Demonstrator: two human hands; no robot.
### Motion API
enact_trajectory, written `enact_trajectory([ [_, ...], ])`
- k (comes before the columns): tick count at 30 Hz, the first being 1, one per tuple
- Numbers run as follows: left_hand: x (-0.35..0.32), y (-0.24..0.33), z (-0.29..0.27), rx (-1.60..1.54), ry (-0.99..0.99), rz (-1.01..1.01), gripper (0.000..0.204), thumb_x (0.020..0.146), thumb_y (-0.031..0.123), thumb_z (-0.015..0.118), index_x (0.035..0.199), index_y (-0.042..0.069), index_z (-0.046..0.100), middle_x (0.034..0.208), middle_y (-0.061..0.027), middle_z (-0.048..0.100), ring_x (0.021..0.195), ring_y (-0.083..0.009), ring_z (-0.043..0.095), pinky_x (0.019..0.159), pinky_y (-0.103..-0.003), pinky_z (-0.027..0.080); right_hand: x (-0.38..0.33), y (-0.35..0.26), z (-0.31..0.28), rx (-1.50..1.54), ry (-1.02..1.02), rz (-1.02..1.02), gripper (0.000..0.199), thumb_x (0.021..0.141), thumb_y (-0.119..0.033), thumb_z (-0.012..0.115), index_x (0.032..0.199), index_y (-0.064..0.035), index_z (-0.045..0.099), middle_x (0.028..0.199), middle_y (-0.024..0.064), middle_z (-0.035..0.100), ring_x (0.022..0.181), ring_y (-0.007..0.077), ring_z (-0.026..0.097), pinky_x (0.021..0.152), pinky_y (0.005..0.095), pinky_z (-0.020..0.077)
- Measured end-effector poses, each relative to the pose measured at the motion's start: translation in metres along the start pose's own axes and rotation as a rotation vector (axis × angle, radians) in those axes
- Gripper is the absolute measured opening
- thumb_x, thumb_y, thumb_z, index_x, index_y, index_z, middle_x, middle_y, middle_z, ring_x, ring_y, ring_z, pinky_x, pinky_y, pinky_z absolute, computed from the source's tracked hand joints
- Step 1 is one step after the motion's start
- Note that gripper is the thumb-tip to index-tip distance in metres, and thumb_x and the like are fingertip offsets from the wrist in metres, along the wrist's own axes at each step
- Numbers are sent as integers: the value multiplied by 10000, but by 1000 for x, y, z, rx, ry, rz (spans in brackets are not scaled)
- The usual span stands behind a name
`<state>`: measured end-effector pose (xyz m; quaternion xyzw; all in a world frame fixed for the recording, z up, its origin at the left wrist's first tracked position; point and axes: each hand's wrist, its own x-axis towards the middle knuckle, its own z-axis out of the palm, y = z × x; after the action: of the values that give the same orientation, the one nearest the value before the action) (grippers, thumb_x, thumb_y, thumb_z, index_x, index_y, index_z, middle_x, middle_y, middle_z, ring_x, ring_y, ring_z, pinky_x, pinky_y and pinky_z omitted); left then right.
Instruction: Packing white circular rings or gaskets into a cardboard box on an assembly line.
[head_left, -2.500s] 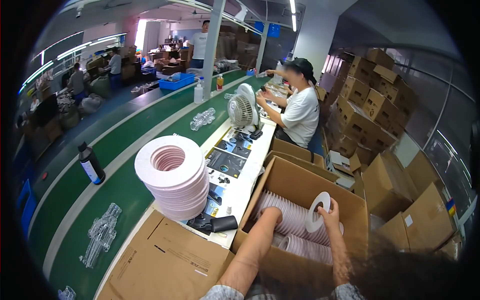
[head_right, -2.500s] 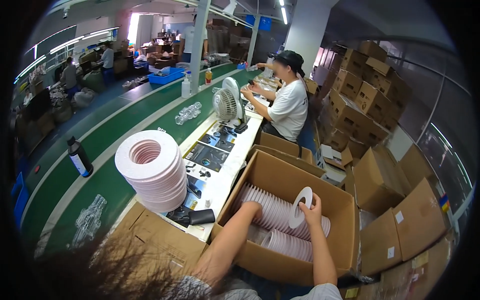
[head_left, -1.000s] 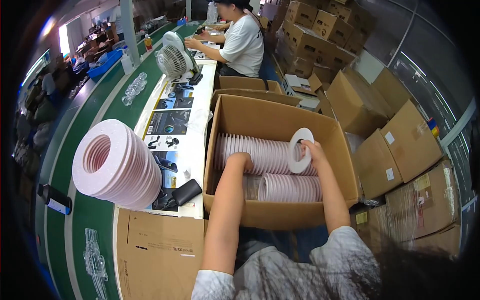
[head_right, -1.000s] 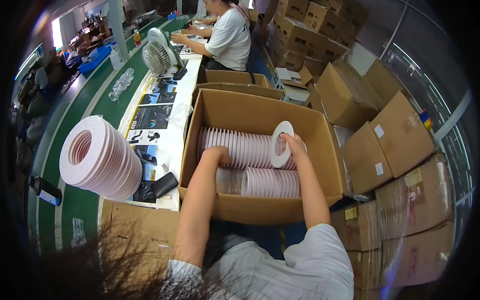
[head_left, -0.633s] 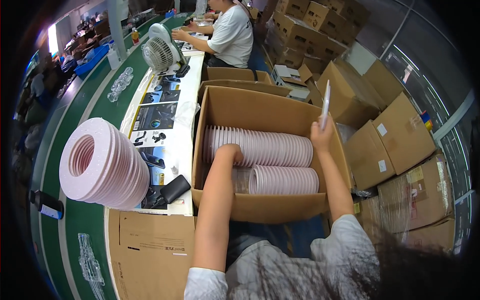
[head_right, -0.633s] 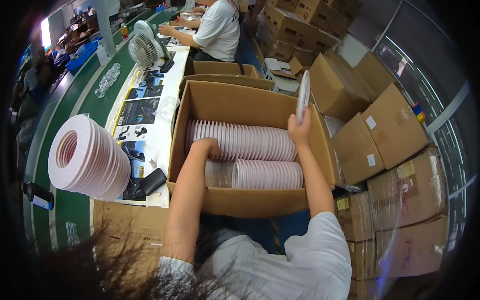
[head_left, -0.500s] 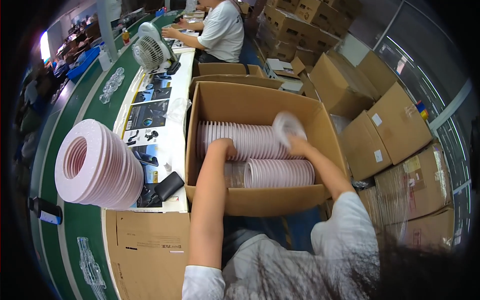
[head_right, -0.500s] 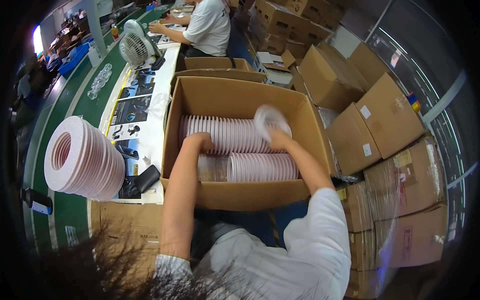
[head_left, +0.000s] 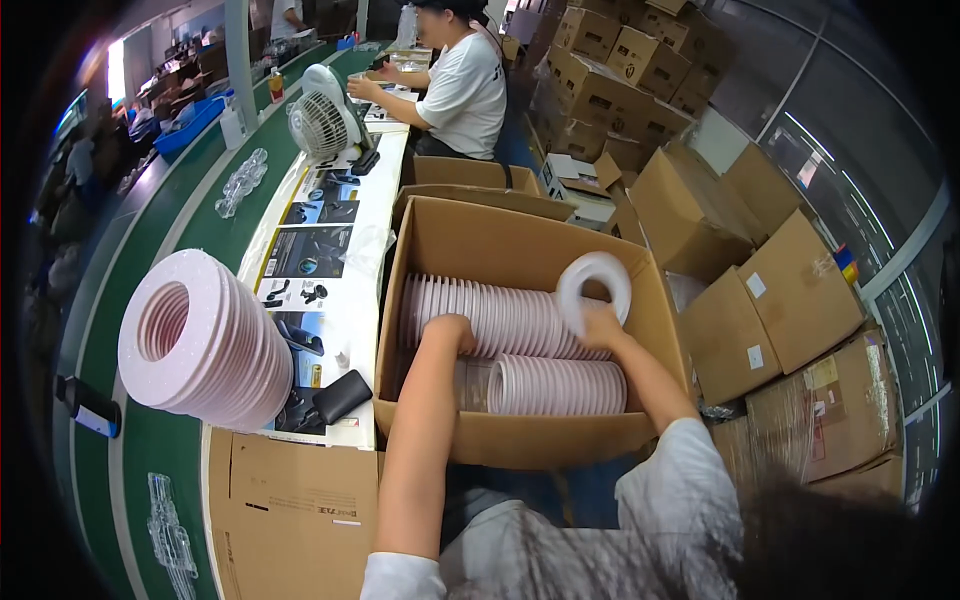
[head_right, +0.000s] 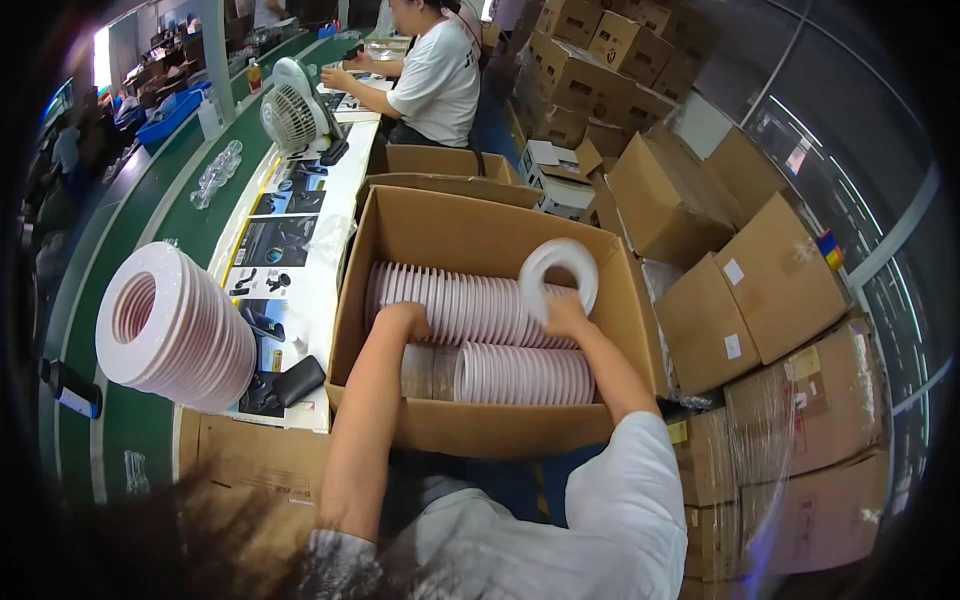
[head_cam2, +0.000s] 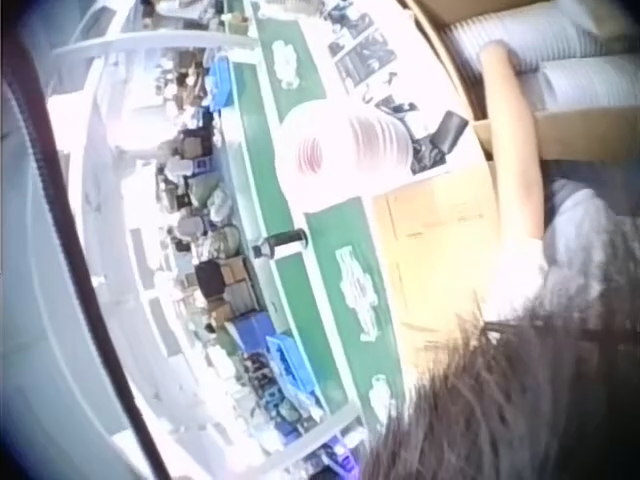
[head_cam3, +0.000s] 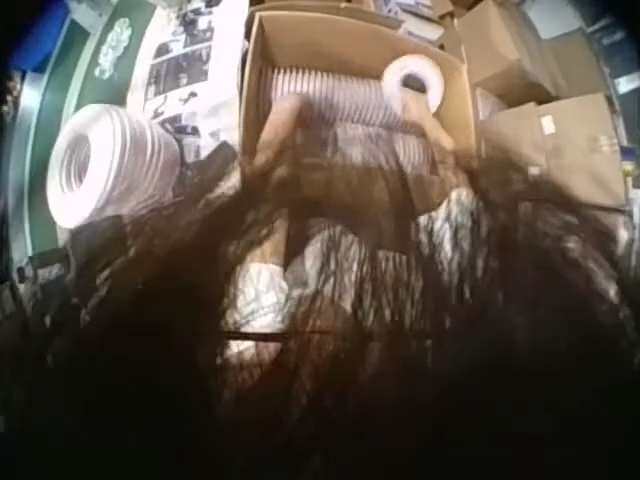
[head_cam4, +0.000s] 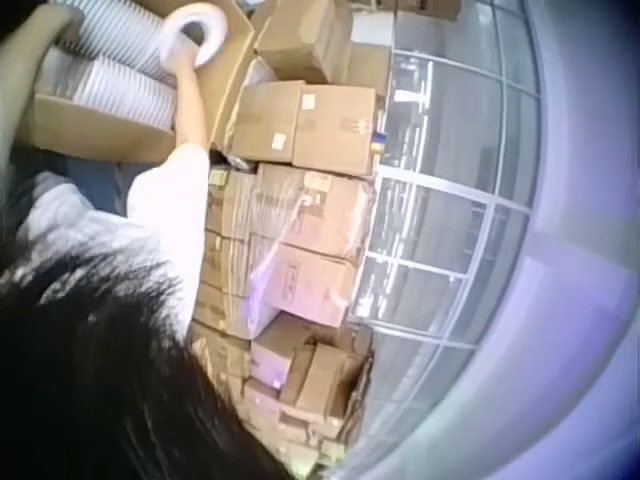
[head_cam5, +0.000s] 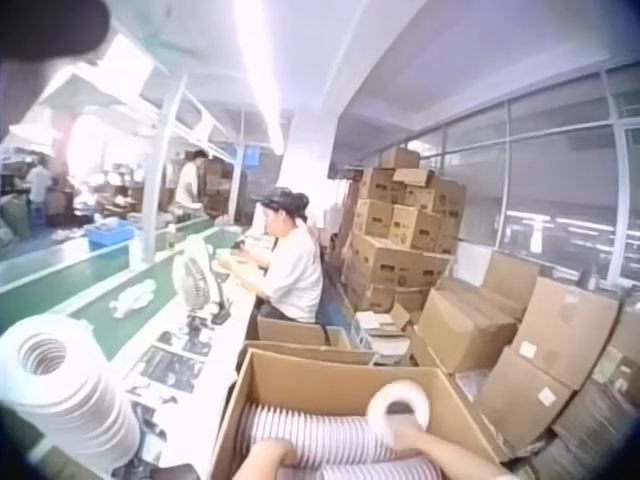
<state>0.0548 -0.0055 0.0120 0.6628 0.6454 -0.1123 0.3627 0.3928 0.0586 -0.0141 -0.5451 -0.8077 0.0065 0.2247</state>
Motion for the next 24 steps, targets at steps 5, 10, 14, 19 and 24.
enact_trajectory([
  [5,14,-11,16,41,101,28,262,723,163,573,899,9,692,880,-160,679,792,-293,658,704,-380,509,11,-20,9,-33,-134,-218,198,638,-183,580,763,-31,580,782,222,622,796,411,585,753,495,438],
  [10,24,6,17,40,81,62,291,726,189,581,956,52,695,1032,-179,646,965,-292,623,806,-396,486,16,0,-1,-233,-825,-208,271,624,-199,592,824,-19,626,836,246,628,812,388,601,756,475,435],
  [14,51,-26,18,-2,-172,-32,289,721,214,607,950,63,698,1026,-163,653,959,-295,626,819,-395,487,4,-18,19,74,86,-62,330,647,-233,602,891,-12,625,888,247,633,861,396,599,783,461,449],
  [19,23,1,24,63,172,52,303,694,208,656,959,67,699,1055,-145,650,971,-302,629,834,-405,498,2,-51,-18,-27,-446,-107,232,702,-187,579,849,-9,600,800,212,625,754,390,599,704,450,473],
  [24,16,4,-2,21,-208,-29,283,758,178,646,1018,72,677,1141,-132,614,1045,-232,584,882,-370,464,45,-134,-62,738,-55,-211,234,806,-203,531,917,-8,598,839,102,623,754,200,595,713,342,474],
])
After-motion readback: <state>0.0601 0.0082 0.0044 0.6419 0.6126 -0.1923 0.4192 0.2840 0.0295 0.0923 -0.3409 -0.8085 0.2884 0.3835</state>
